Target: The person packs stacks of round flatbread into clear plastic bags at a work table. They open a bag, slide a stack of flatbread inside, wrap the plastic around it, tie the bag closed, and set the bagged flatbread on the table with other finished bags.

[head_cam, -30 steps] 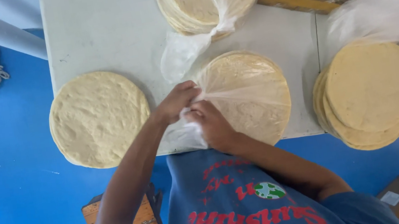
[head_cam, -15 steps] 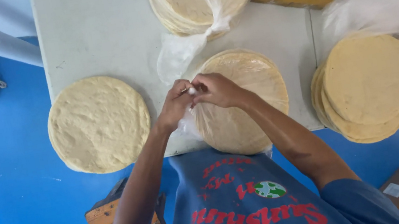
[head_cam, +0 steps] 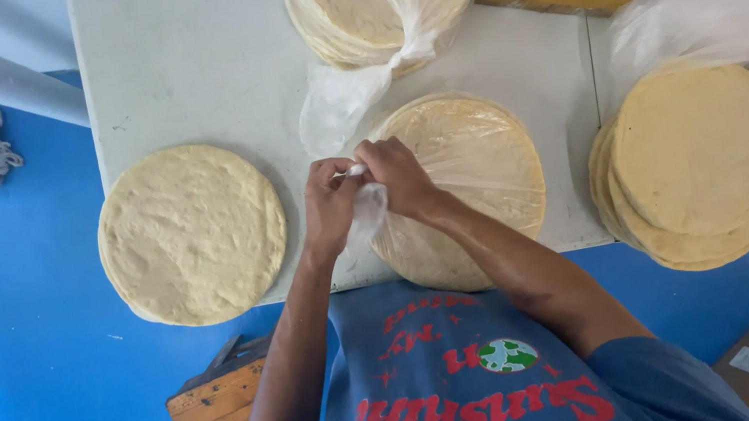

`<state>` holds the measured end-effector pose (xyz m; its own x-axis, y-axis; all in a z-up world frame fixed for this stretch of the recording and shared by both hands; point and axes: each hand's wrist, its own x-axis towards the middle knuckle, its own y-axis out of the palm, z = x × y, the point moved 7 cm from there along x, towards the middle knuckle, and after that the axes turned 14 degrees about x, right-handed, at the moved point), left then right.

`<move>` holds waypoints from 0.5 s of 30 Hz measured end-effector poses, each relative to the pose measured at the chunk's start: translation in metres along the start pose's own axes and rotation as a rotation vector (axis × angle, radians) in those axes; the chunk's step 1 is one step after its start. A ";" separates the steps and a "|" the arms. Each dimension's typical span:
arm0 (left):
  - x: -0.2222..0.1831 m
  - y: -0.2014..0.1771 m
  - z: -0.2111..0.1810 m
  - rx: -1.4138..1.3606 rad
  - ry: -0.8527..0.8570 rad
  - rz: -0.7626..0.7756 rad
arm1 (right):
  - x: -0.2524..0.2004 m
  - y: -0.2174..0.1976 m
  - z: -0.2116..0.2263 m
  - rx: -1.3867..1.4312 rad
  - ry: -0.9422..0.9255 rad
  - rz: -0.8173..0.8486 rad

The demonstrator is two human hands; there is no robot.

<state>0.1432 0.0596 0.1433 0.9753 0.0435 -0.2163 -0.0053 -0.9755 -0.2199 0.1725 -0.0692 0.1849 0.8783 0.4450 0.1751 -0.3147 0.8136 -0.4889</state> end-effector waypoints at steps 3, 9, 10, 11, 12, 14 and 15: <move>0.002 -0.004 0.000 0.179 0.072 -0.013 | -0.004 0.003 -0.023 0.067 0.089 0.010; -0.003 -0.011 -0.051 0.345 0.258 -0.050 | 0.003 -0.007 -0.028 0.120 0.262 0.038; -0.007 -0.004 -0.052 0.344 0.259 -0.047 | 0.003 -0.003 -0.029 0.119 0.264 0.035; -0.010 -0.003 -0.057 0.388 0.281 -0.114 | 0.007 -0.003 -0.030 0.047 0.252 -0.036; -0.013 -0.002 -0.062 0.431 0.303 -0.182 | 0.011 -0.003 -0.030 -0.024 0.239 -0.107; -0.019 0.003 -0.055 0.429 0.287 -0.195 | 0.007 0.002 -0.031 -0.076 0.245 -0.148; -0.021 0.005 -0.053 0.427 0.279 -0.218 | 0.006 0.001 -0.030 -0.132 0.238 -0.187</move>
<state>0.1349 0.0426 0.1973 0.9850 0.1195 0.1244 0.1709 -0.7739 -0.6098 0.1885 -0.0766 0.1602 0.9808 0.1796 0.0758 -0.1040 0.8107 -0.5762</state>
